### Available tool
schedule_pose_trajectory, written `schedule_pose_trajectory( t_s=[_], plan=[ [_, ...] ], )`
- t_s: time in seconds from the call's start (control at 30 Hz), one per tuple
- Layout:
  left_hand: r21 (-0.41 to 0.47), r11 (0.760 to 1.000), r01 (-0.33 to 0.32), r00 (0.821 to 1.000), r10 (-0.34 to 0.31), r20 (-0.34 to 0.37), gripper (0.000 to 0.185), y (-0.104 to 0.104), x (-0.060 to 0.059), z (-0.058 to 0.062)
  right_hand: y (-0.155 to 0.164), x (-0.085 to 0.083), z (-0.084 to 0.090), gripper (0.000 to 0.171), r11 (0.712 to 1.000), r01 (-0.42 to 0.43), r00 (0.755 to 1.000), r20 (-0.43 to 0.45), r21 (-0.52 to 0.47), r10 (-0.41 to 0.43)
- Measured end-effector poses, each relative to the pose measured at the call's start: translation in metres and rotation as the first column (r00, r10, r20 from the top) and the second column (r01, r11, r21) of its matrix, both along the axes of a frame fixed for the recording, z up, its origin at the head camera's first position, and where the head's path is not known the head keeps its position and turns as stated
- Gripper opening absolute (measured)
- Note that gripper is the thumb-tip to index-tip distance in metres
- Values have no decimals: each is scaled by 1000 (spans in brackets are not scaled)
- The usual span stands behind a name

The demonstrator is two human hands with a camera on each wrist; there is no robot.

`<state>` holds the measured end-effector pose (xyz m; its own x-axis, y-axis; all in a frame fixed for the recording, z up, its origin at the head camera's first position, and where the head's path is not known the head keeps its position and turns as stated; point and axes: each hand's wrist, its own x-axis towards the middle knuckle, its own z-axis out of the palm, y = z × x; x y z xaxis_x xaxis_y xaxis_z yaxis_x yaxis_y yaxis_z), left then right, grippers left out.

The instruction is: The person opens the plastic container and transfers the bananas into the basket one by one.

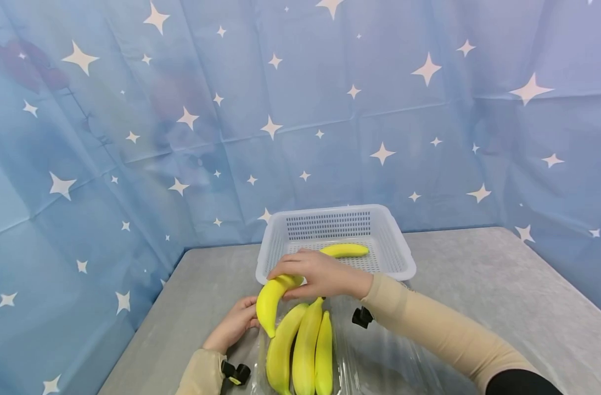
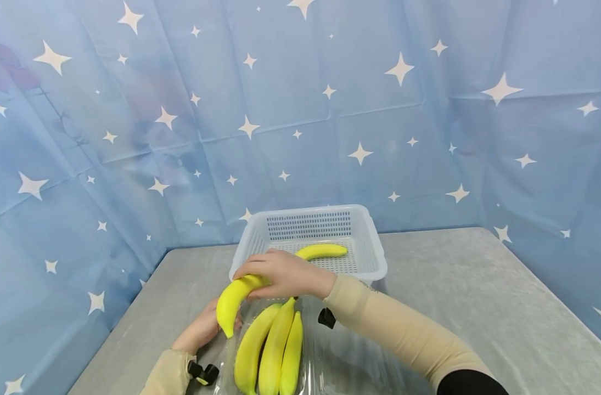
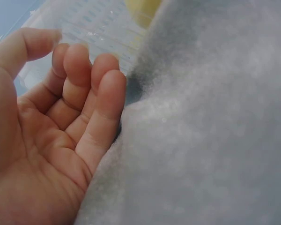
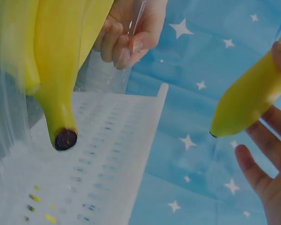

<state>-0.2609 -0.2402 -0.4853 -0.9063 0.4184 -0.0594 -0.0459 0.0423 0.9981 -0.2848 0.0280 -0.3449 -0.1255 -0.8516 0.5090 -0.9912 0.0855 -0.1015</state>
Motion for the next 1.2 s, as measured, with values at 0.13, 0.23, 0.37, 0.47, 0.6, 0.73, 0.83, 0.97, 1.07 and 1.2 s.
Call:
schedule_pose_trajectory(
  t_s=[0.13, 0.23, 0.37, 0.47, 0.6, 0.73, 0.83, 0.97, 1.07, 1.2],
  plan=[
    [-4, 1000, 8, 1000, -8, 11, 24, 0, 0, 0, 2, -1, 5, 41, 999, 24, 999, 25, 22, -24],
    [-10, 1000, 3, 1000, -3, 18, 24, 1, 0, 2, 4, -2, 7, 41, 999, 38, 998, 47, 37, -40],
    [-23, 1000, -7, 1000, 8, 16, 22, 2, 0, 2, 5, -5, 7, 41, 998, 43, 997, 58, 37, -45],
    [-30, 1000, -8, 1000, 8, 14, 20, 2, 0, 2, 6, -6, 6, 40, 998, 45, 997, 63, 34, -47],
    [-27, 1000, -7, 1000, 8, 19, 18, 2, 0, 2, 7, -9, 4, 39, 998, 50, 996, 76, 34, -53],
    [-27, 999, -18, 1000, 19, 20, 16, 3, 0, 2, 8, -12, 3, 39, 998, 55, 995, 85, 36, -58],
    [-30, 999, -27, 999, 27, 17, 15, 3, -1, 0, 10, -15, 2, 39, 997, 61, 993, 95, 42, -65],
    [-32, 999, -30, 999, 31, 12, 18, 4, -3, -1, 13, -21, 0, 40, 996, 76, 989, 121, 52, -82],
    [-34, 999, -29, 1000, 29, 11, 20, 4, -2, 0, 16, -25, -2, 40, 995, 88, 985, 142, 57, -95],
    [-38, 999, -29, 999, 30, 14, 21, 4, -1, 1, 18, -27, -4, 39, 994, 92, 980, 171, 55, -100]
  ],
)
